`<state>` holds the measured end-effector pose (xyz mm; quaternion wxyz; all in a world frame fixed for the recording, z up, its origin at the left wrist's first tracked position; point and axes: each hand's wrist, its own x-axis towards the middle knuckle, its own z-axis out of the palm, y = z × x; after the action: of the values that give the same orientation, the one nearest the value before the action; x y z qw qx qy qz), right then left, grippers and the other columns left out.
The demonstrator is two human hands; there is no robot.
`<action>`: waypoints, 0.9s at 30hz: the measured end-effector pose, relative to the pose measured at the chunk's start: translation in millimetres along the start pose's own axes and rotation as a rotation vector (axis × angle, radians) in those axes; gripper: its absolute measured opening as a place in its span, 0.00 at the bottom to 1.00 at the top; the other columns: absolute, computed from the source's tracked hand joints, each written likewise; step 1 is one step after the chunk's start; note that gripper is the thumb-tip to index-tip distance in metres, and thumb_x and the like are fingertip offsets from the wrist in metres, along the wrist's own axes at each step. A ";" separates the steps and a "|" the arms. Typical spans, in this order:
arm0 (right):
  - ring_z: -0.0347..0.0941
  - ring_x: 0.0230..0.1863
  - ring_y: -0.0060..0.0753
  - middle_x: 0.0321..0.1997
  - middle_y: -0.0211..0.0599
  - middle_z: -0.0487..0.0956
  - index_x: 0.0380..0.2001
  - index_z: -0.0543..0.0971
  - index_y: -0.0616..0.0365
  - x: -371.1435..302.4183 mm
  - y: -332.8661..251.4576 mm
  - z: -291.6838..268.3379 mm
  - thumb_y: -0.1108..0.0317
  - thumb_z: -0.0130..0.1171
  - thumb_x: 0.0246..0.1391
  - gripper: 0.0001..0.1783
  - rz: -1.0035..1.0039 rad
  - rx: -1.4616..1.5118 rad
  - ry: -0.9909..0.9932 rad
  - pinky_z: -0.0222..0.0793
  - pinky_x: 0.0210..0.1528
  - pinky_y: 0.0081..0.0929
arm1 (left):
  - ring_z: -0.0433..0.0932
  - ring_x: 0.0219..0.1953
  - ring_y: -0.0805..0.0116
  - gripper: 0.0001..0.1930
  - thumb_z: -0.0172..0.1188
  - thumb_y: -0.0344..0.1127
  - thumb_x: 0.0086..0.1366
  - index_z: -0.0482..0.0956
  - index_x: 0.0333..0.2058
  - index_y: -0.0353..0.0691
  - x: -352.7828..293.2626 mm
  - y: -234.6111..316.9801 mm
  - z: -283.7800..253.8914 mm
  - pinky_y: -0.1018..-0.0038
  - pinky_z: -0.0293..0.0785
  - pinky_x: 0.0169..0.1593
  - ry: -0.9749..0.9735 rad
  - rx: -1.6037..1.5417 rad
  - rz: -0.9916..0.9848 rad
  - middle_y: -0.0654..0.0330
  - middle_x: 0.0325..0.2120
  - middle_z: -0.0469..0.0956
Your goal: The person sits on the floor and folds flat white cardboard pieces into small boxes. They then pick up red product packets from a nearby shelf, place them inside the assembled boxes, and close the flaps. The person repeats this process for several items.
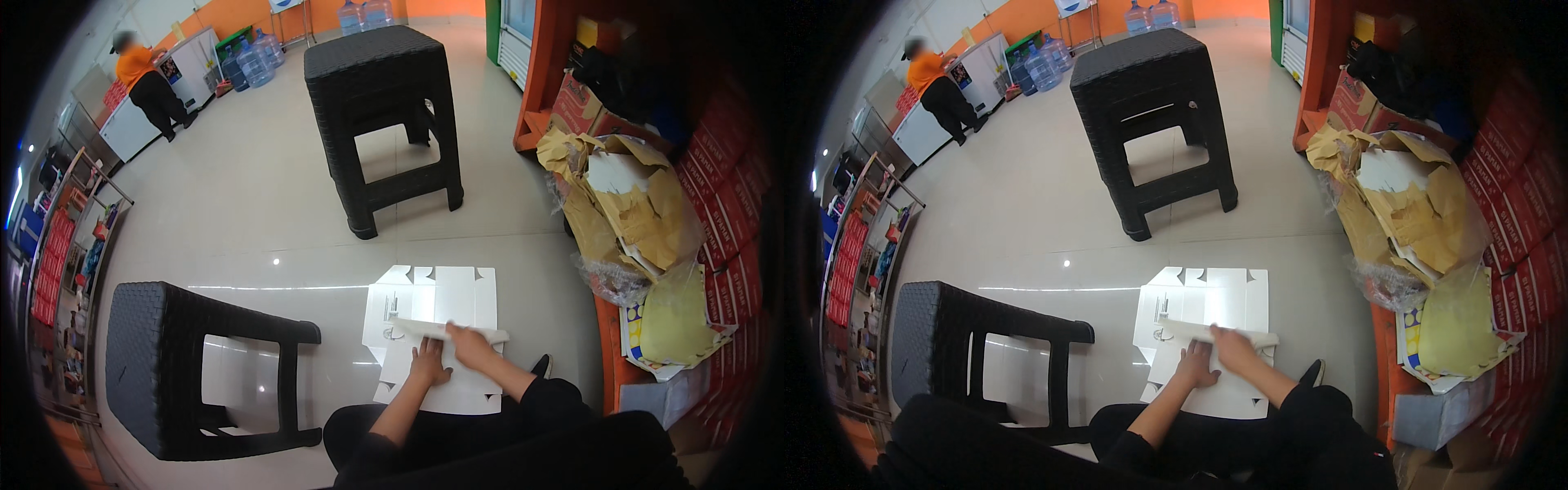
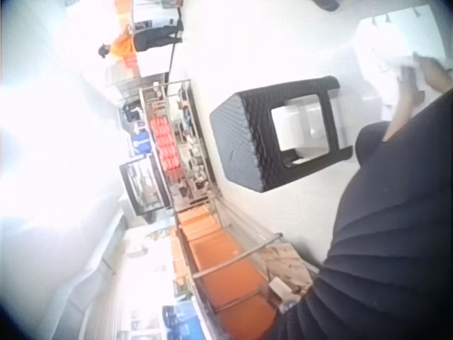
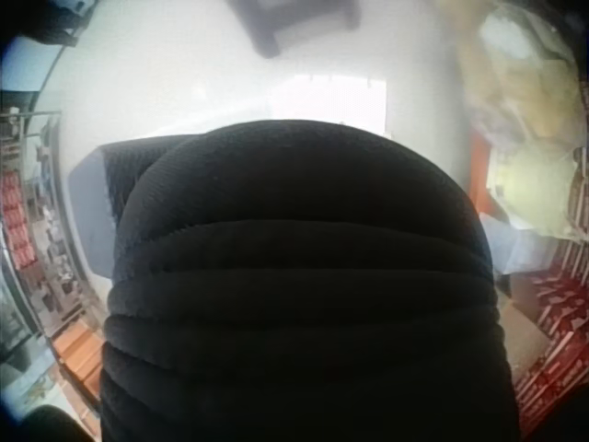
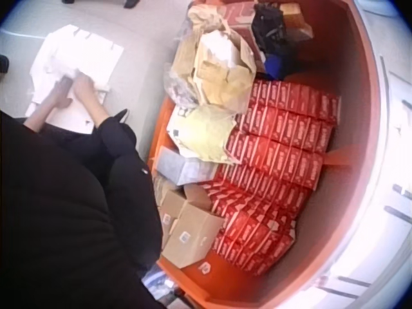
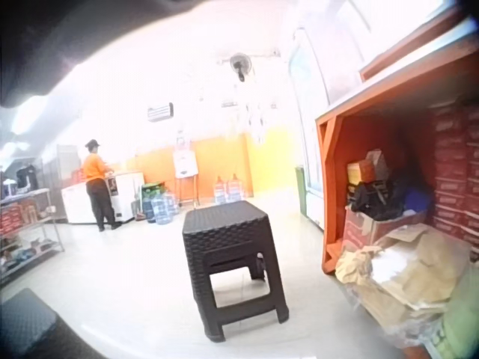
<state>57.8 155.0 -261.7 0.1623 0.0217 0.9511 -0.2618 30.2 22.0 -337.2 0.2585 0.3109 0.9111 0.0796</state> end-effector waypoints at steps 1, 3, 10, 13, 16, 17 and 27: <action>0.62 0.61 0.53 0.58 0.50 0.67 0.50 0.67 0.57 4.9 -2.6 -13.0 0.70 0.44 0.55 0.18 0.015 -0.150 -0.003 0.60 0.57 0.57 | 0.47 0.67 0.52 0.43 0.58 0.51 0.51 0.53 0.63 0.41 2.0 0.9 -2.3 0.55 0.48 0.65 -0.073 -0.006 -0.012 0.51 0.64 0.53; 0.64 0.59 0.49 0.56 0.47 0.69 0.52 0.67 0.51 1.2 -1.5 -3.3 0.69 0.44 0.56 0.19 -0.042 -0.343 0.047 0.63 0.53 0.59 | 0.41 0.68 0.53 0.46 0.59 0.52 0.51 0.48 0.65 0.40 6.9 0.5 -7.9 0.52 0.44 0.66 -0.221 -0.019 -0.039 0.52 0.66 0.46; 0.78 0.31 0.40 0.29 0.39 0.80 0.38 0.79 0.50 52.0 74.9 -79.7 0.55 0.64 0.42 0.19 0.208 -0.181 0.295 0.73 0.32 0.36 | 0.39 0.69 0.55 0.48 0.61 0.52 0.52 0.46 0.65 0.37 6.2 -14.3 -1.5 0.50 0.47 0.65 -0.053 -0.055 0.030 0.56 0.68 0.36; 0.78 0.34 0.38 0.31 0.41 0.81 0.35 0.81 0.56 81.5 159.5 -71.5 0.49 0.70 0.38 0.25 0.215 0.462 0.005 0.73 0.38 0.33 | 0.39 0.69 0.55 0.48 0.61 0.53 0.52 0.47 0.64 0.35 13.8 -6.0 -7.1 0.50 0.48 0.65 -0.049 -0.025 0.065 0.56 0.67 0.37; 0.78 0.37 0.36 0.35 0.45 0.81 0.34 0.81 0.62 73.9 160.1 -42.4 0.53 0.71 0.35 0.26 0.355 0.319 0.009 0.73 0.40 0.28 | 0.43 0.68 0.55 0.46 0.60 0.53 0.53 0.51 0.63 0.35 9.0 -5.3 -10.6 0.49 0.51 0.63 -0.036 0.005 0.021 0.55 0.67 0.41; 0.79 0.37 0.36 0.35 0.45 0.81 0.34 0.81 0.63 67.1 156.6 -33.1 0.55 0.72 0.34 0.25 0.420 0.256 -0.022 0.73 0.40 0.29 | 0.45 0.67 0.54 0.45 0.61 0.53 0.53 0.52 0.62 0.35 10.1 -3.2 -20.8 0.50 0.53 0.62 -0.079 -0.024 -0.001 0.55 0.66 0.43; 0.79 0.35 0.43 0.34 0.47 0.81 0.36 0.80 0.64 52.3 189.4 17.0 0.49 0.70 0.37 0.30 0.502 0.684 0.324 0.73 0.42 0.32 | 0.63 0.57 0.54 0.36 0.63 0.52 0.53 0.64 0.55 0.36 96.4 -72.0 -76.7 0.57 0.64 0.54 0.349 -0.292 -0.262 0.49 0.51 0.68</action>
<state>37.4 307.4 -385.2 0.0533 0.3447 0.7884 -0.5067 -112.5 24.7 -334.4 0.1476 0.1313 0.9533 0.2285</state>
